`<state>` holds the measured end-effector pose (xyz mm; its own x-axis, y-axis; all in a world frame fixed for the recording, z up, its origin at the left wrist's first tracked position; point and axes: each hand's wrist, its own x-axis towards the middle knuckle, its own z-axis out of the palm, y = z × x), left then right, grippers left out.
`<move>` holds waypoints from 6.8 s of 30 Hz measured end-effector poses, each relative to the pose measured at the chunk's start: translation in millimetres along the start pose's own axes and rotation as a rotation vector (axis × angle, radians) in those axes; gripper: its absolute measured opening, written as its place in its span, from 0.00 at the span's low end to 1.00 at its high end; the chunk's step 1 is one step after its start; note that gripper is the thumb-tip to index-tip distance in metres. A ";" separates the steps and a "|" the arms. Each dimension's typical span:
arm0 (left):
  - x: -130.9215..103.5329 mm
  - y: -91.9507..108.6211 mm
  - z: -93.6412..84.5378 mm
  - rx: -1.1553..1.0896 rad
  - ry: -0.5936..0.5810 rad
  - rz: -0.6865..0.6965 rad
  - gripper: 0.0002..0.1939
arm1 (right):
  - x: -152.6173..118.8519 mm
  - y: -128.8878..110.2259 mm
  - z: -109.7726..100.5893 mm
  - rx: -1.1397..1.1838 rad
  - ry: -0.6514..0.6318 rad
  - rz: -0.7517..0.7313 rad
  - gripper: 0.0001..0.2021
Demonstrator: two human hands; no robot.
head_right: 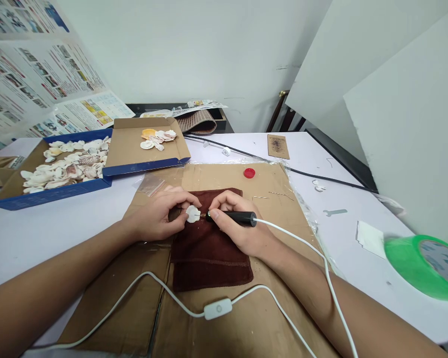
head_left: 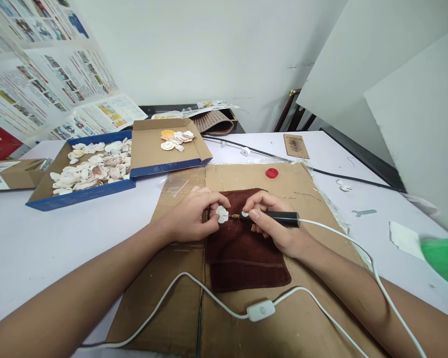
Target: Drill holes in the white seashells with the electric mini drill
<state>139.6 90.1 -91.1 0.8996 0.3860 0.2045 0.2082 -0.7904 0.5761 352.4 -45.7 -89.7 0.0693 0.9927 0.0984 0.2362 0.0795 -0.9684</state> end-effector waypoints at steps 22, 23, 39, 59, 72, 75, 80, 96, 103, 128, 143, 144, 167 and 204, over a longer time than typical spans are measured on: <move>4.0 -2.7 -2.8 -0.030 -0.132 -0.026 0.38 | -0.2 0.8 -1.2 -0.020 0.005 0.005 0.23; 4.1 -3.2 -2.8 -0.029 -0.133 -0.021 0.39 | -0.3 1.1 -1.3 -0.021 0.003 0.005 0.23; 4.2 -2.1 -2.0 -0.031 -0.144 -0.044 0.41 | -0.2 0.1 -1.0 -0.011 -0.016 -0.022 0.23; 5.3 -1.4 0.0 0.080 -0.182 0.008 0.32 | 0.4 4.2 -3.0 -0.024 -0.022 -0.027 0.18; 5.8 -3.8 2.4 0.102 -0.169 0.016 0.31 | 0.1 2.6 -2.4 -0.028 -0.025 -0.036 0.15; 5.9 -4.0 2.0 0.096 -0.174 0.018 0.31 | 0.8 1.9 -2.4 -0.025 -0.024 -0.038 0.15; 4.7 -2.8 1.7 0.119 -0.179 0.051 0.26 | 0.9 -0.8 -2.6 -0.021 -0.034 -0.036 0.15; 3.5 0.4 1.3 0.195 -0.190 0.091 0.26 | 0.6 6.1 -3.3 -0.032 -0.038 -0.036 0.18; 4.4 3.0 2.0 0.262 -0.189 0.103 0.24 | 0.6 9.8 -2.5 -0.029 -0.038 -0.035 0.21; 6.1 10.6 1.0 0.463 -0.166 0.172 0.17 | 0.1 9.7 -2.8 -0.072 -0.011 -0.004 0.22; 6.4 10.5 3.0 0.482 -0.145 0.190 0.16 | 0.1 9.3 -2.8 -0.073 -0.005 -0.008 0.23; 6.4 10.5 3.2 0.483 -0.144 0.191 0.16 | 0.1 9.1 -2.9 -0.074 -0.003 -0.008 0.23; 1.3 0.5 7.7 0.289 -0.039 0.220 0.20 | -0.3 0.7 -1.5 -0.104 -0.004 -0.017 0.18; 3.8 -0.6 3.8 0.016 -0.124 0.017 0.26 | -1.9 -2.9 -0.4 -0.122 -0.032 -0.038 0.14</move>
<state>144.4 90.2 -93.7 0.9432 0.3118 0.1143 0.1980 -0.8042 0.5604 352.0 -47.9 -87.0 0.0274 0.9918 0.1249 0.3542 0.1072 -0.9290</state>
